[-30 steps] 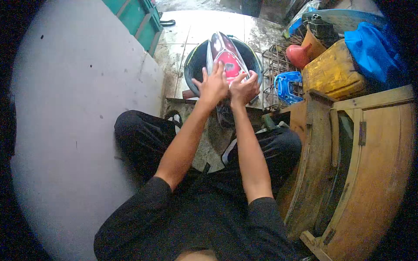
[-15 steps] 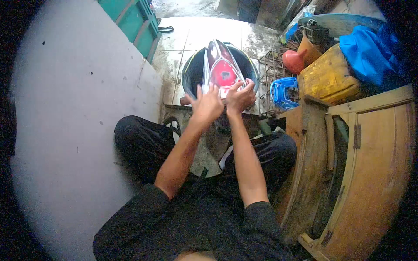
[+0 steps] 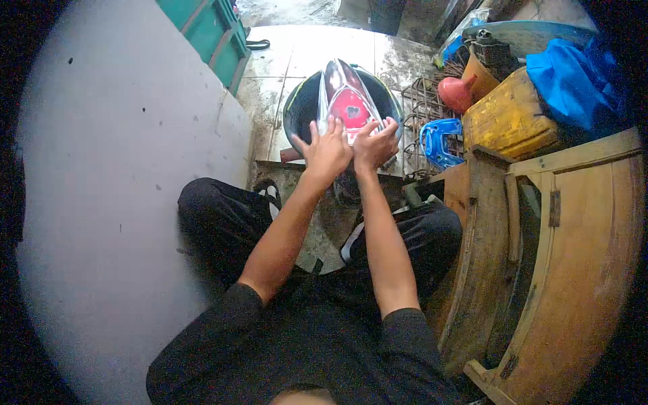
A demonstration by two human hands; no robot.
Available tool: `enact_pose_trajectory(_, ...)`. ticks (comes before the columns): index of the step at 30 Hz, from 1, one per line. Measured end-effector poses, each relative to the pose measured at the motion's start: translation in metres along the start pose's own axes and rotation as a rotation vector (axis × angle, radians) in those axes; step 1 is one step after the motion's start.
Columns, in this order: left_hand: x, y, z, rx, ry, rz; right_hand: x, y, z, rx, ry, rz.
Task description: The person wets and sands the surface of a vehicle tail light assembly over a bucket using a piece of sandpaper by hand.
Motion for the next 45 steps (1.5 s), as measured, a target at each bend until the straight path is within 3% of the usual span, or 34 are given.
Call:
enact_pose_trajectory(3, 0.008, 0.006, -0.012, -0.065, -0.144, -0.057, -0.003, 0.000, 0.005, 0.036, 0.028, 0.003)
enact_pose_trajectory(7, -0.029, -0.003, 0.004, -0.046, 0.080, 0.036, -0.003, 0.003, 0.014, 0.035, -0.019, 0.055)
enact_pose_trajectory(9, -0.004, 0.006, -0.006, -0.076, -0.052, -0.033, -0.001, 0.007, 0.014, -0.064, 0.068, -0.002)
enact_pose_trajectory(11, 0.009, 0.005, -0.006, -0.033, -0.114, -0.052, -0.001, 0.004, 0.006, -0.013, -0.024, 0.041)
enact_pose_trajectory(15, -0.019, -0.005, 0.010, 0.009, 0.140, 0.050, -0.003, 0.000, 0.008, -0.001, 0.026, 0.004)
enact_pose_trajectory(21, 0.023, 0.005, -0.003, -0.091, -0.119, -0.049, -0.002, 0.001, 0.006, -0.064, 0.072, 0.006)
enact_pose_trajectory(23, 0.026, 0.005, 0.002, -0.079, -0.052, -0.053, -0.004, 0.001, 0.007, -0.041, 0.038, 0.013)
enact_pose_trajectory(25, -0.006, -0.001, 0.013, 0.037, 0.144, 0.008, -0.005, 0.003, 0.011, -0.018, 0.039, 0.000)
enact_pose_trajectory(28, -0.015, 0.006, 0.003, -0.094, 0.173, 0.073, -0.002, 0.005, 0.012, -0.006, 0.026, -0.011)
enact_pose_trajectory(31, 0.016, 0.007, 0.003, -0.165, -0.010, 0.042, -0.004, 0.002, 0.012, -0.019, 0.027, 0.003)
enact_pose_trajectory(33, 0.031, 0.008, 0.008, -0.242, 0.039, 0.062, -0.003, 0.004, 0.012, -0.002, -0.003, 0.023)
enact_pose_trajectory(37, -0.019, 0.006, 0.014, -0.042, 0.230, 0.146, -0.003, 0.009, 0.019, 0.003, 0.024, 0.002)
enact_pose_trajectory(39, -0.006, 0.015, -0.004, -0.045, 0.186, 0.127, -0.001, 0.008, 0.016, 0.000, 0.028, -0.006)
enact_pose_trajectory(41, 0.030, 0.022, -0.015, -0.117, -0.162, -0.011, -0.004, 0.006, 0.015, -0.005, 0.042, 0.000)
enact_pose_trajectory(43, 0.031, 0.016, 0.000, -0.116, -0.147, -0.008, -0.002, 0.007, 0.014, -0.018, 0.038, -0.001)
enact_pose_trajectory(45, 0.008, 0.011, 0.015, -0.061, 0.117, 0.065, -0.006, 0.007, 0.016, -0.026, 0.034, -0.001)
Point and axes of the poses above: each hand's wrist, its own x-axis towards the middle knuckle, its own z-axis out of the back of the hand, y = z × x, the point moved 5 cm from there along x, towards the middle knuckle, and after that the axes turned 12 degrees about -x, right-handed, at the moved point
